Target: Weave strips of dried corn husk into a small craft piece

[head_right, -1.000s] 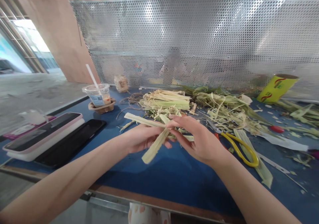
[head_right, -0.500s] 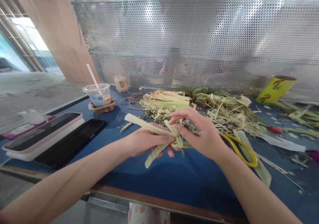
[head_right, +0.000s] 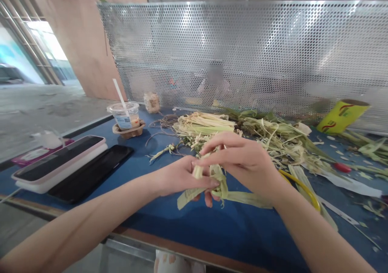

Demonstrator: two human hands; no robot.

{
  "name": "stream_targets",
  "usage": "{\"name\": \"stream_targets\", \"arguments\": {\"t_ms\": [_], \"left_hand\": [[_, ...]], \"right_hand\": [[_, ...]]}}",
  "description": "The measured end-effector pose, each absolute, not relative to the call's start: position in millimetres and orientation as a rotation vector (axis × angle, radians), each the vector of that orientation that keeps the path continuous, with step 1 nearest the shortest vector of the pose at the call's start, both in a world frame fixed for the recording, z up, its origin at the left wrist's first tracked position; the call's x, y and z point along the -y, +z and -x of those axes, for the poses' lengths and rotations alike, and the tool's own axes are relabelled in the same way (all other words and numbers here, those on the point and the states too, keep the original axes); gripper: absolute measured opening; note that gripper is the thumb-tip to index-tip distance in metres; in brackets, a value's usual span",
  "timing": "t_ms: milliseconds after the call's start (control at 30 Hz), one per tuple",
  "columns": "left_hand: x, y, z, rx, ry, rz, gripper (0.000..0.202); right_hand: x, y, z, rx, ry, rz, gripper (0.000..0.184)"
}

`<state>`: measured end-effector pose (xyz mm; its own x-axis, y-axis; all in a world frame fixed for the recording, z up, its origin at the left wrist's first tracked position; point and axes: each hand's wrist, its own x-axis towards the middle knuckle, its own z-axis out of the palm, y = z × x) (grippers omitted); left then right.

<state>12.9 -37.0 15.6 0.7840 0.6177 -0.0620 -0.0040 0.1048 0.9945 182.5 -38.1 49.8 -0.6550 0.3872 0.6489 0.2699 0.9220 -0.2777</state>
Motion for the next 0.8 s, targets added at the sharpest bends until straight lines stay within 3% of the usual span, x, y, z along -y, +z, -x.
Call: {"name": "stream_targets", "arguments": {"t_ms": [200, 800], "left_hand": [[32.5, 20.3, -10.4, -0.617, 0.469, -1.417, 0.014], [28.4, 16.6, -13.2, -0.753, 0.474, -1.388, 0.016]], "right_hand": [[41.6, 46.3, -206.0, 2.405, -0.068, 0.442, 0.036], [50.7, 38.0, -213.9, 2.453, -0.365, 0.444, 0.030]]}}
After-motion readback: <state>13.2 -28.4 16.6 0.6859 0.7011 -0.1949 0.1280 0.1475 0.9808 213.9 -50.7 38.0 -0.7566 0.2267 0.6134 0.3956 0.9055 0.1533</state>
